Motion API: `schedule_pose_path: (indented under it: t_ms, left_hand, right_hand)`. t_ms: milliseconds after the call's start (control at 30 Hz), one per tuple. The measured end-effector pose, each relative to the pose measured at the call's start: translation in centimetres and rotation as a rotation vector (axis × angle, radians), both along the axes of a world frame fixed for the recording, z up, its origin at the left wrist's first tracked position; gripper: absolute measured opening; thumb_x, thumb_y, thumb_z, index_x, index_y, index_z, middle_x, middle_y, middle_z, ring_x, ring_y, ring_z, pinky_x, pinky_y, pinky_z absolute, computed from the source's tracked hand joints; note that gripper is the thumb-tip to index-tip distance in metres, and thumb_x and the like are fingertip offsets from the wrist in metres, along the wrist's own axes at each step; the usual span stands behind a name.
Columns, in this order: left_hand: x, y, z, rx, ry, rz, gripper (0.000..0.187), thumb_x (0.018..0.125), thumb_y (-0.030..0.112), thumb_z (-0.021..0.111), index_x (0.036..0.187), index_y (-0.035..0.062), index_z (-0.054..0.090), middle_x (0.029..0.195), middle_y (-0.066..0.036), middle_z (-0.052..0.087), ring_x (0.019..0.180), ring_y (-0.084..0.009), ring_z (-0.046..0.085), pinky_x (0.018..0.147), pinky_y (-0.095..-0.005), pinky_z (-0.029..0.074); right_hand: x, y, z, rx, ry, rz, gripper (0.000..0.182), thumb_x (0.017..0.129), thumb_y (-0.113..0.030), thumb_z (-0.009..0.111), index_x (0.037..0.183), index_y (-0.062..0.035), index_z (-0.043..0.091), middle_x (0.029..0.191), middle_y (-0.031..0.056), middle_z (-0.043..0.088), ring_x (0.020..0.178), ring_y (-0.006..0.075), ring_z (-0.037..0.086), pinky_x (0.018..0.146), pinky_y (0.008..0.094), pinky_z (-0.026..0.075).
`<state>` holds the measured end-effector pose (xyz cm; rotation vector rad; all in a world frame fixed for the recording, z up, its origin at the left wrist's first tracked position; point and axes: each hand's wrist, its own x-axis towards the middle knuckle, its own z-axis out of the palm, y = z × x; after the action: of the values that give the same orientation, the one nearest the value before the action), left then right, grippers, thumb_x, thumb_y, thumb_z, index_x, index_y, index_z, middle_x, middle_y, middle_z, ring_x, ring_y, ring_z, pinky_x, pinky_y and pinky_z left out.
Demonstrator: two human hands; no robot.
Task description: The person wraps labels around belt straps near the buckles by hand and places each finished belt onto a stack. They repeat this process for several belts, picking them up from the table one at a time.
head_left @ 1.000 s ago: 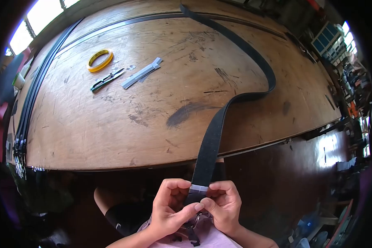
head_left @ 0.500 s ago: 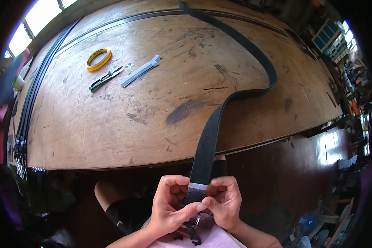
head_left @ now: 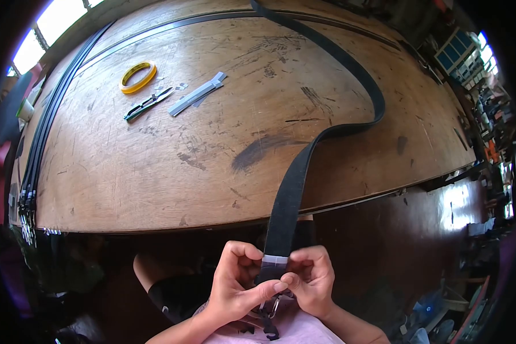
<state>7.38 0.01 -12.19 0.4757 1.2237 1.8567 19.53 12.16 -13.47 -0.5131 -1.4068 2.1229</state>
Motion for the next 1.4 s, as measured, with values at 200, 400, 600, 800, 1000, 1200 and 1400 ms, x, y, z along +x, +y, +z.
schedule_pose_path:
  t_ms: [200,400,600,800,1000,1200,1400]
  left_hand:
    - [0.0,-0.7,-0.8,-0.033,0.188,-0.015,0.050,0.088,0.004,0.083,0.126,0.0019,0.051,0.109,-0.007,0.061,0.085,-0.0067,0.063,0.071,-0.0216,0.053]
    - [-0.7,-0.6,-0.7,-0.017,0.217,-0.095,0.044,0.090,0.009,0.083,0.124,0.0010,0.056,0.106,-0.006,0.064,0.084,-0.0069,0.065,0.070,-0.0223,0.055]
    - [-1.9,-0.7,0.1,-0.057,0.271,-0.212,0.045,0.090,0.011,0.084,0.124,0.0008,0.056,0.109,-0.007,0.063,0.086,-0.0081,0.067,0.072,-0.0234,0.056]
    - [-1.5,-0.5,0.2,-0.032,0.255,-0.215,0.055,0.088,0.006,0.084,0.131,0.0011,0.050,0.112,-0.009,0.063,0.089,-0.0108,0.068,0.073,-0.0247,0.058]
    - [-1.3,-1.0,-1.5,0.241,-0.278,-0.181,0.057,0.087,-0.001,0.082,0.124,0.0048,0.038,0.117,-0.016,0.062,0.099,-0.0183,0.070,0.087,-0.0307,0.060]
    - [-1.4,-2.6,2.2,-0.117,0.244,-0.143,0.052,0.092,0.014,0.082,0.131,-0.0025,0.052,0.112,-0.014,0.069,0.105,-0.0185,0.071,0.090,-0.0311,0.056]
    - [-1.0,-2.6,2.9,-0.359,0.875,-0.024,0.063,0.087,-0.001,0.079,0.143,0.0022,0.050,0.092,-0.011,0.072,0.080,-0.0113,0.071,0.066,-0.0251,0.055]
  right_hand:
    - [0.4,0.6,-0.6,0.229,-0.036,0.034,0.029,0.092,-0.003,0.079,0.115,-0.0007,0.061,0.104,0.0088,0.068,0.093,0.0115,0.071,0.081,0.0255,0.060]
    - [0.7,0.7,-0.9,0.244,-0.038,0.053,0.025,0.091,-0.001,0.079,0.110,-0.0009,0.064,0.103,0.0097,0.068,0.091,0.0120,0.073,0.079,0.0239,0.061]
    - [0.6,0.7,-0.7,0.263,-0.017,0.064,0.023,0.090,0.002,0.079,0.107,-0.0011,0.064,0.101,0.0095,0.068,0.089,0.0121,0.073,0.077,0.0235,0.061]
    - [0.1,0.6,-1.1,-0.095,0.011,0.036,0.030,0.093,-0.009,0.080,0.114,0.0004,0.060,0.101,0.0089,0.067,0.085,0.0129,0.071,0.072,0.0255,0.061]
    - [-2.6,2.4,0.7,-0.536,-0.004,0.384,0.051,0.087,-0.021,0.087,0.126,-0.0022,0.060,0.111,0.0037,0.063,0.109,0.0158,0.063,0.096,0.0307,0.053]
    - [-4.2,2.9,-0.4,-0.300,0.114,0.362,0.024,0.088,-0.006,0.083,0.103,-0.0048,0.064,0.102,0.0046,0.062,0.096,0.0156,0.065,0.086,0.0286,0.053]
    - [-3.6,1.5,2.5,-0.056,-0.135,0.131,0.017,0.096,-0.010,0.077,0.105,-0.0011,0.065,0.093,0.0030,0.071,0.082,0.0062,0.061,0.074,0.0239,0.051]
